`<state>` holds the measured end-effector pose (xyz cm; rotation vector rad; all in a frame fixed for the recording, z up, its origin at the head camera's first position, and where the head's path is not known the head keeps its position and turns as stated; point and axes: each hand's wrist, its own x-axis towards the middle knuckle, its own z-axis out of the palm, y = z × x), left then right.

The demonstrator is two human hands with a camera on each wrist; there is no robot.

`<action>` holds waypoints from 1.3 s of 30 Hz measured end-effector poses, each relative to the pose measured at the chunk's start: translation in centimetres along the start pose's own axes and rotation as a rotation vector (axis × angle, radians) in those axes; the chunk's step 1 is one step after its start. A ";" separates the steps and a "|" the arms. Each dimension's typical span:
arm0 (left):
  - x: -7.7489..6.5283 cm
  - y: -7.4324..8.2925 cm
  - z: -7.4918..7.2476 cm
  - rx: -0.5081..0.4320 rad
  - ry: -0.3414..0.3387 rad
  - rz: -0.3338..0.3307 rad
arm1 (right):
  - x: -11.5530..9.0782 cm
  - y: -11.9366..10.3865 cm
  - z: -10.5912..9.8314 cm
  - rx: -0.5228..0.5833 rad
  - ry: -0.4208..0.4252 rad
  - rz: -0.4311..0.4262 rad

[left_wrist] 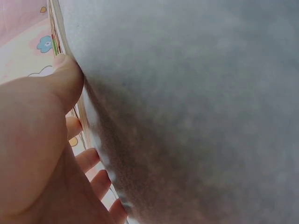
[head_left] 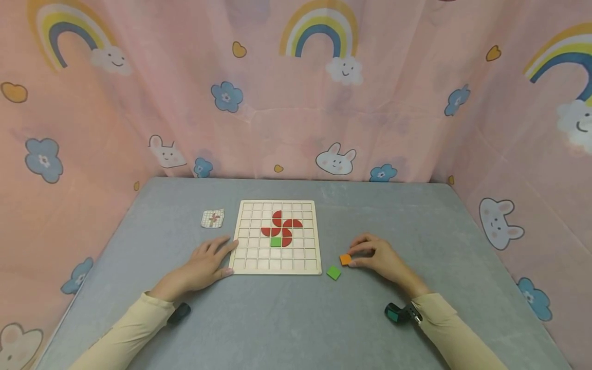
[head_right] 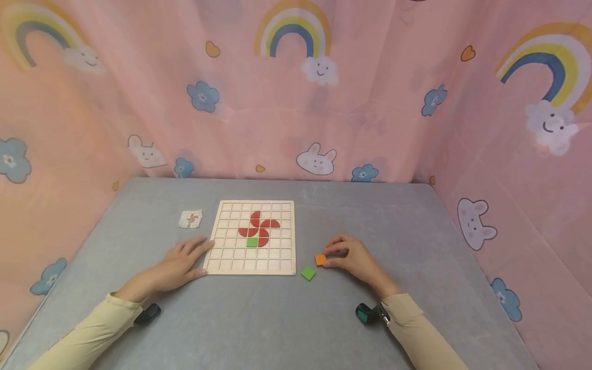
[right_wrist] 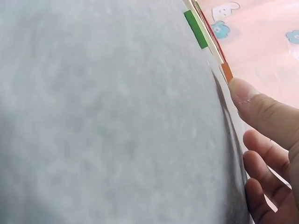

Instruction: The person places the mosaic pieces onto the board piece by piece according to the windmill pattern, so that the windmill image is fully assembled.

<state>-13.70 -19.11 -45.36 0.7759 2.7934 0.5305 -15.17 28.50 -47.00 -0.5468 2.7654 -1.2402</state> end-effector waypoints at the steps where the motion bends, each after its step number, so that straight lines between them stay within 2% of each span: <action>1: 0.0 0.0 0.0 0.000 0.000 0.000 | 0.0 -0.1 0.1 -0.003 0.008 0.007; 7: 0.0 0.0 0.0 -0.004 -0.001 -0.004 | 0.5 -0.8 0.5 -0.024 0.056 0.032; 19: 0.0 -0.1 0.0 -0.012 0.006 0.004 | 1.9 -2.3 2.3 -0.010 0.128 -0.019; 30: 0.0 -0.1 0.1 -0.010 -0.007 -0.010 | 3.0 -4.6 4.3 0.011 0.108 0.015; 39: 0.1 -0.1 0.0 -0.004 0.003 0.004 | 4.2 -6.0 5.6 0.011 0.088 -0.001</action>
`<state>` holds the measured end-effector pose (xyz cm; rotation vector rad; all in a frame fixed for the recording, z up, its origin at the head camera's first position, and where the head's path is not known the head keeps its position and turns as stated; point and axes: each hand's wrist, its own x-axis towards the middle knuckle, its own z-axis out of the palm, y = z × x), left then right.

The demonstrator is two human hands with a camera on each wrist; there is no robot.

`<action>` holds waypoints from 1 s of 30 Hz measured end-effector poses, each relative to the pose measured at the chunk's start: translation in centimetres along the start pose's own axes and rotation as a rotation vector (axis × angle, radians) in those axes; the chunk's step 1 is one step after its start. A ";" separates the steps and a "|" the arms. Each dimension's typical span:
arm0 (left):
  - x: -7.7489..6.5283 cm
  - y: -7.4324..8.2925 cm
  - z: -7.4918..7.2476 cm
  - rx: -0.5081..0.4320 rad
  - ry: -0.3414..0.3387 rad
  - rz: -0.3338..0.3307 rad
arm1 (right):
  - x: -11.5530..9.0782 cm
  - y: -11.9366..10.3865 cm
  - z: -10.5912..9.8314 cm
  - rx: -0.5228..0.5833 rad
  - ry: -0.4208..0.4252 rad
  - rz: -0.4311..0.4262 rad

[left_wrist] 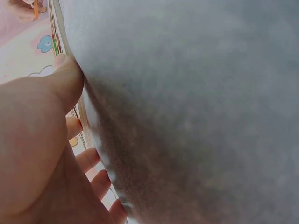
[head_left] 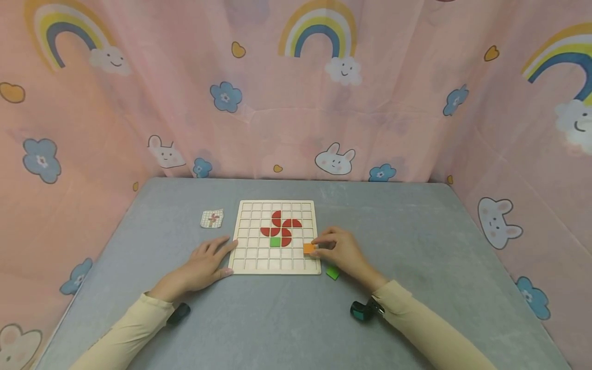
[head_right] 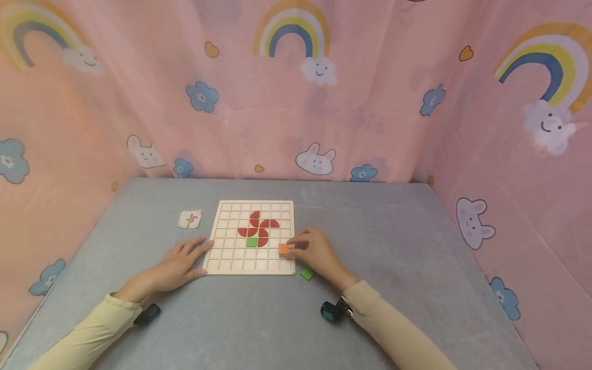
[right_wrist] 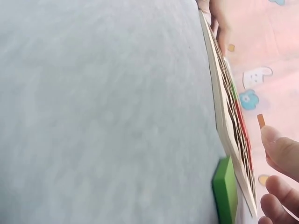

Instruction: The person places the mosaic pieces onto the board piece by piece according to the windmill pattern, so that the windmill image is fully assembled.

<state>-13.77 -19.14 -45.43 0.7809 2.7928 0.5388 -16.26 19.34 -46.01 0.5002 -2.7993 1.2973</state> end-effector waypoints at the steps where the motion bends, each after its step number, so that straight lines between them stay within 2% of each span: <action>1: 0.0 0.0 0.0 0.001 -0.001 -0.002 | 0.1 -0.2 0.1 -0.001 -0.003 0.001; 15: -0.1 -0.1 0.0 0.006 0.007 0.000 | 1.0 -1.9 2.1 0.032 0.016 -0.073; 30: -0.2 0.3 -0.3 0.010 -0.006 -0.002 | 1.8 -3.4 4.6 0.015 0.035 -0.079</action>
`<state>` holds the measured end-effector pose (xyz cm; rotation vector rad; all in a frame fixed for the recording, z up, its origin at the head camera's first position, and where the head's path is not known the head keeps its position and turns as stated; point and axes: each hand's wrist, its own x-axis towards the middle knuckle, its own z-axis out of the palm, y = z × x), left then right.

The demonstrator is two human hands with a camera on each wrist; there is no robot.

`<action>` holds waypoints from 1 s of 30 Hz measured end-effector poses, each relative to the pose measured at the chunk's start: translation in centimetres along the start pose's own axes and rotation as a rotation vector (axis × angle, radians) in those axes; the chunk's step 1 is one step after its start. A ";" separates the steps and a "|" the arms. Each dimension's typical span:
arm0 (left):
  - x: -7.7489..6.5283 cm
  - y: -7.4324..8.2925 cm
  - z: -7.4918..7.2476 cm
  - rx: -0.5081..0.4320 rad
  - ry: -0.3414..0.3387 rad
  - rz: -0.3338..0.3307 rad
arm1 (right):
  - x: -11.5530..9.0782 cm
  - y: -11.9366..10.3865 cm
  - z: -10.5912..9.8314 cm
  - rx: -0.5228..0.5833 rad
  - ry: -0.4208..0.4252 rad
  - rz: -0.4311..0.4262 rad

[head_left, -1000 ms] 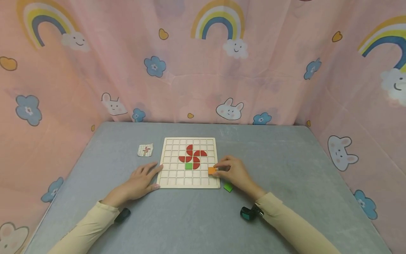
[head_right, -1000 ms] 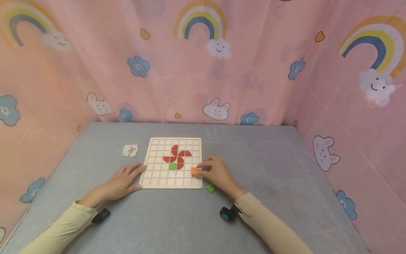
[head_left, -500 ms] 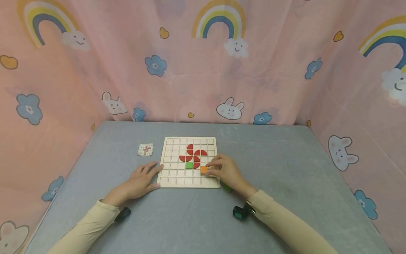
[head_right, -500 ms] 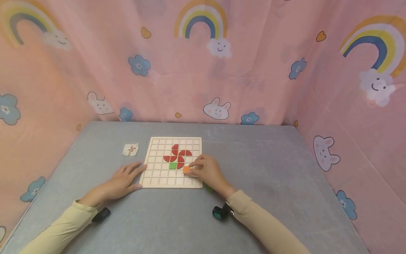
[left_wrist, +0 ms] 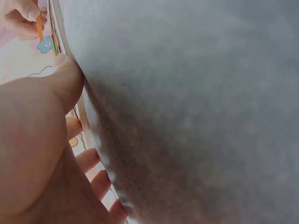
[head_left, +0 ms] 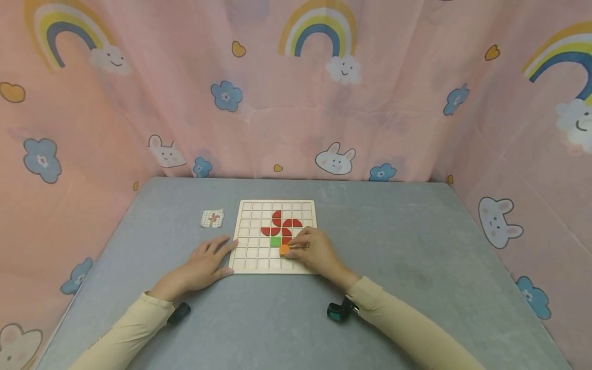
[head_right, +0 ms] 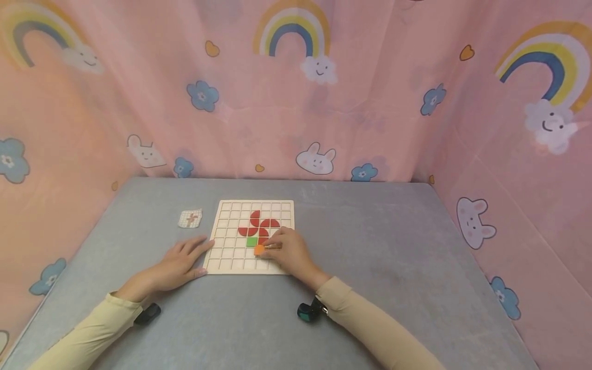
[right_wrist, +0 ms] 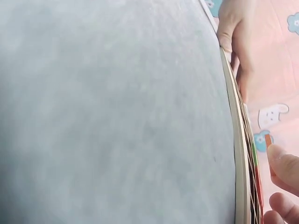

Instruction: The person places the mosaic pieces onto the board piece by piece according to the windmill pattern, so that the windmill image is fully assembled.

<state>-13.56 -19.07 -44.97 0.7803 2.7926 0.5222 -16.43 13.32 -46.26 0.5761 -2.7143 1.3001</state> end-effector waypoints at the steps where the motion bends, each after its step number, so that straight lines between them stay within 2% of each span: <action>1: 0.0 0.0 0.0 0.003 -0.003 -0.005 | 0.0 -0.1 0.2 -0.006 0.000 -0.004; 12: 0.0 -0.1 0.2 0.002 0.000 -0.011 | 0.0 -0.9 1.6 -0.006 0.024 0.020; 21: 0.1 -0.1 0.3 0.010 0.006 -0.006 | 0.1 -1.2 1.8 -0.077 0.020 -0.032; 30: 0.0 0.0 0.2 -0.001 0.007 -0.004 | 0.1 -1.4 1.9 -0.080 0.015 -0.022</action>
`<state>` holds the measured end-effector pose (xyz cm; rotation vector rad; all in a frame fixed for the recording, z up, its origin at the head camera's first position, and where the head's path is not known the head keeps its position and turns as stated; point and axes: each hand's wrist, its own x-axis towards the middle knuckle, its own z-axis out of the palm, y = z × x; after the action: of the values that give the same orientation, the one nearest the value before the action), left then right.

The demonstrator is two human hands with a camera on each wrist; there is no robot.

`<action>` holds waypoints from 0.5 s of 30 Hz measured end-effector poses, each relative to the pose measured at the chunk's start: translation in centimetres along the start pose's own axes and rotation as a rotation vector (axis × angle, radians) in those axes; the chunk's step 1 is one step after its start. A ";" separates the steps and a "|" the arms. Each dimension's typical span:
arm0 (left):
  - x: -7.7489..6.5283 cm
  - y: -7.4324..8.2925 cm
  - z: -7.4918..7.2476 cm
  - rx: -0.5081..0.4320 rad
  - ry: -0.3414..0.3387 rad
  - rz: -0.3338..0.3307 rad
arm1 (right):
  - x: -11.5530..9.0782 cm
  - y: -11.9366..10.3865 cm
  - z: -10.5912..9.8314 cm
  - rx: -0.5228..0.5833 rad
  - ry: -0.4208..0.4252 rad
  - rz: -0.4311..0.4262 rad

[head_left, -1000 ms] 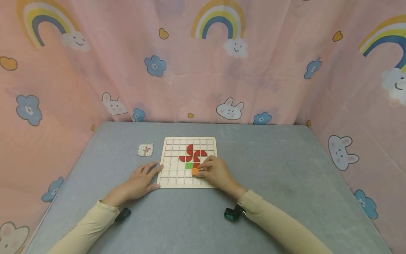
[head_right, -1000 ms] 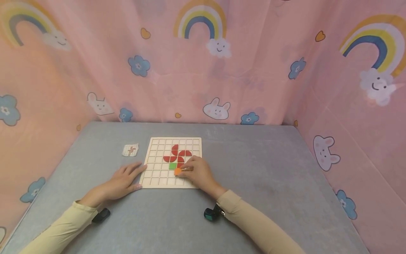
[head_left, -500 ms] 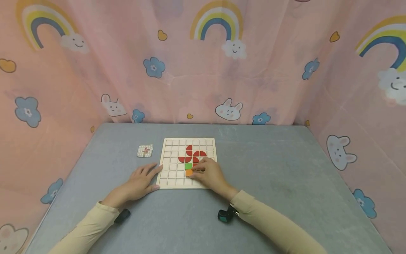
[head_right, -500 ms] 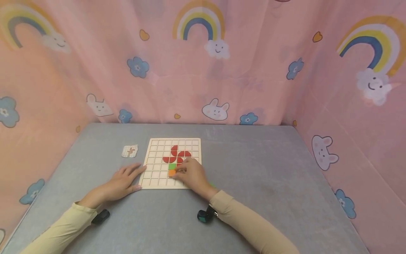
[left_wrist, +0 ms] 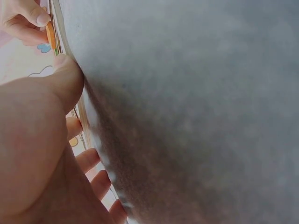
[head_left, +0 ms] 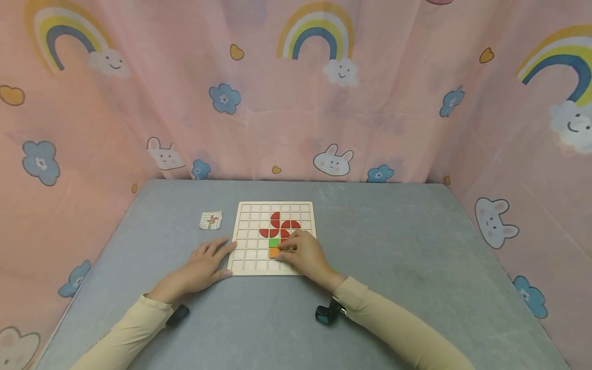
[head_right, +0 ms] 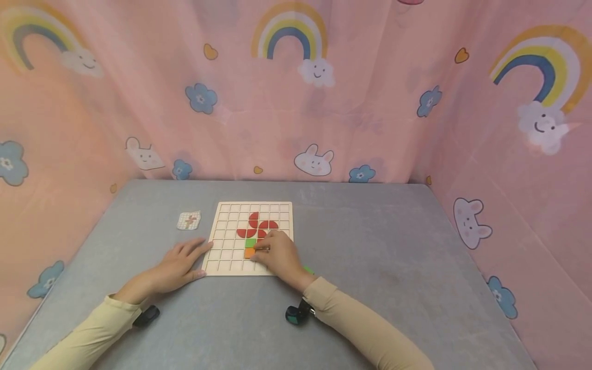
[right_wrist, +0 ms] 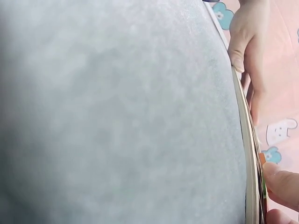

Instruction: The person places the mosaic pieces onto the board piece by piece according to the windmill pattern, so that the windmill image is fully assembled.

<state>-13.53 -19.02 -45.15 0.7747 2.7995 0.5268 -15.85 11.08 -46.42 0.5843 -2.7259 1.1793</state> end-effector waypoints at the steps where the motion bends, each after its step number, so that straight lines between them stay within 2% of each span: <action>1: 0.0 0.0 0.0 -0.001 0.000 0.000 | 0.0 0.0 0.0 -0.001 0.001 -0.002; 15: 0.0 -0.1 0.2 -0.002 0.010 0.000 | 0.1 -0.2 0.1 -0.037 -0.002 0.003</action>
<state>-13.57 -19.07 -45.36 0.7741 2.8073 0.5354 -15.89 10.84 -46.35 0.5772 -2.7451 1.1271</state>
